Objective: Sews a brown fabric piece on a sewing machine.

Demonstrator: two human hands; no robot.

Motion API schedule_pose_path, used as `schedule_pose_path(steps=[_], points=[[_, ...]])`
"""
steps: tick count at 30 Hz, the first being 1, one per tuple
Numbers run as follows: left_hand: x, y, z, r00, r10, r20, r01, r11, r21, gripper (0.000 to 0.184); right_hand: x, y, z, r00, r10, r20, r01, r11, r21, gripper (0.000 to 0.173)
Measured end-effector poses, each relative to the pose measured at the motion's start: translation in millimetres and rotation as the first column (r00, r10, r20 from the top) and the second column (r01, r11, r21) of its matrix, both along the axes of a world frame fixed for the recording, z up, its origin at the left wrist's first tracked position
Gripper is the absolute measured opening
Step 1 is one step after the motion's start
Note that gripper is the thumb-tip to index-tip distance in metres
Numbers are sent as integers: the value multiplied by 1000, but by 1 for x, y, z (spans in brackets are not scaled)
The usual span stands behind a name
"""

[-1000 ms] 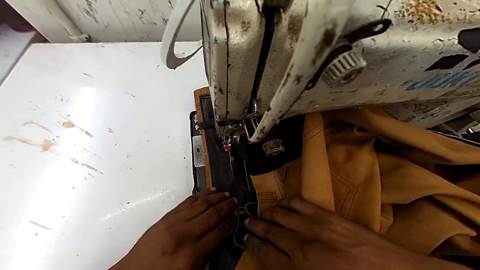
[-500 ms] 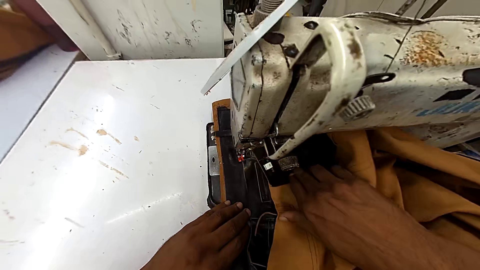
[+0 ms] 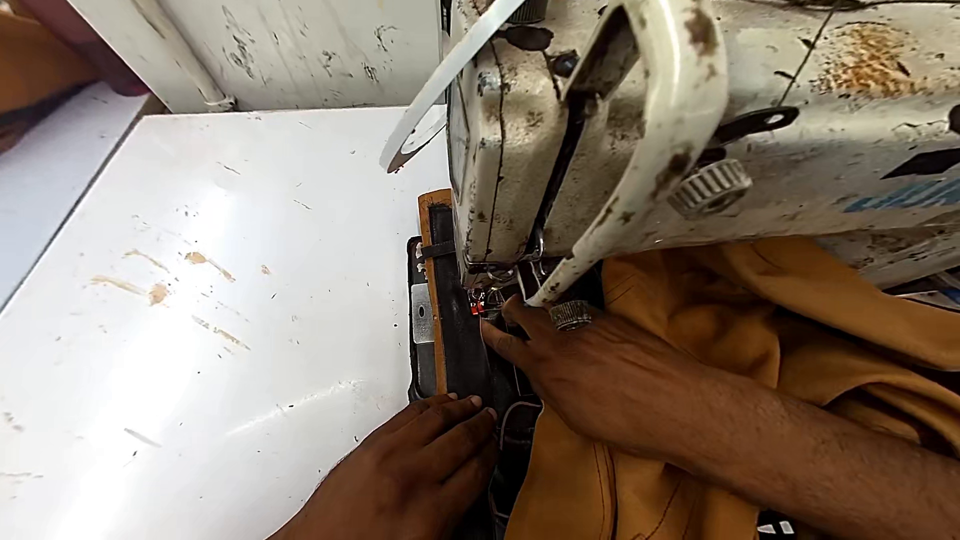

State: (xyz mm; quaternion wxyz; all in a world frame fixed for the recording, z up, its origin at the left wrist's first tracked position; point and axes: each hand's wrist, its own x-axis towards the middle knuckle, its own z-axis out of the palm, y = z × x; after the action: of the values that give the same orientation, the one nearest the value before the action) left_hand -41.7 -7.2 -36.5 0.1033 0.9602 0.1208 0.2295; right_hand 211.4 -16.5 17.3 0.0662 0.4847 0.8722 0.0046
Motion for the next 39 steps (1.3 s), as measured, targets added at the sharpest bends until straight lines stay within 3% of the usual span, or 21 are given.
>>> schedule_pose_path(steps=[3,7,10,12,14,18,32,39], points=[[1,2,2,1000,0,-3,0,1000,13,26,3,0,-5,999,-15,-36,18,998,66,50],[6,5,2,999,26,27,-27,999,33,26,0,1,-5,999,-23,-27,24,1000,19,49],[14,5,0,988,115,100,-117,993,15,24,2,-1,-1,1000,-4,-29,4,1000,6,49],[19,7,2,975,198,105,-194,980,-47,19,7,-2,-6,996,15,-83,-6,995,103,45],[22,13,6,960,280,24,-278,959,-63,29,11,-1,-12,992,30,-123,-9,986,168,41],[19,28,8,926,342,-160,-359,929,-92,66,9,-2,-13,995,6,-98,5,994,114,43],[16,32,-3,952,286,-113,-293,955,-46,69,10,1,-15,991,-5,-132,15,997,75,48],[16,32,-4,943,291,-163,-293,956,13,69,14,4,-20,948,-9,-319,75,978,195,37]])
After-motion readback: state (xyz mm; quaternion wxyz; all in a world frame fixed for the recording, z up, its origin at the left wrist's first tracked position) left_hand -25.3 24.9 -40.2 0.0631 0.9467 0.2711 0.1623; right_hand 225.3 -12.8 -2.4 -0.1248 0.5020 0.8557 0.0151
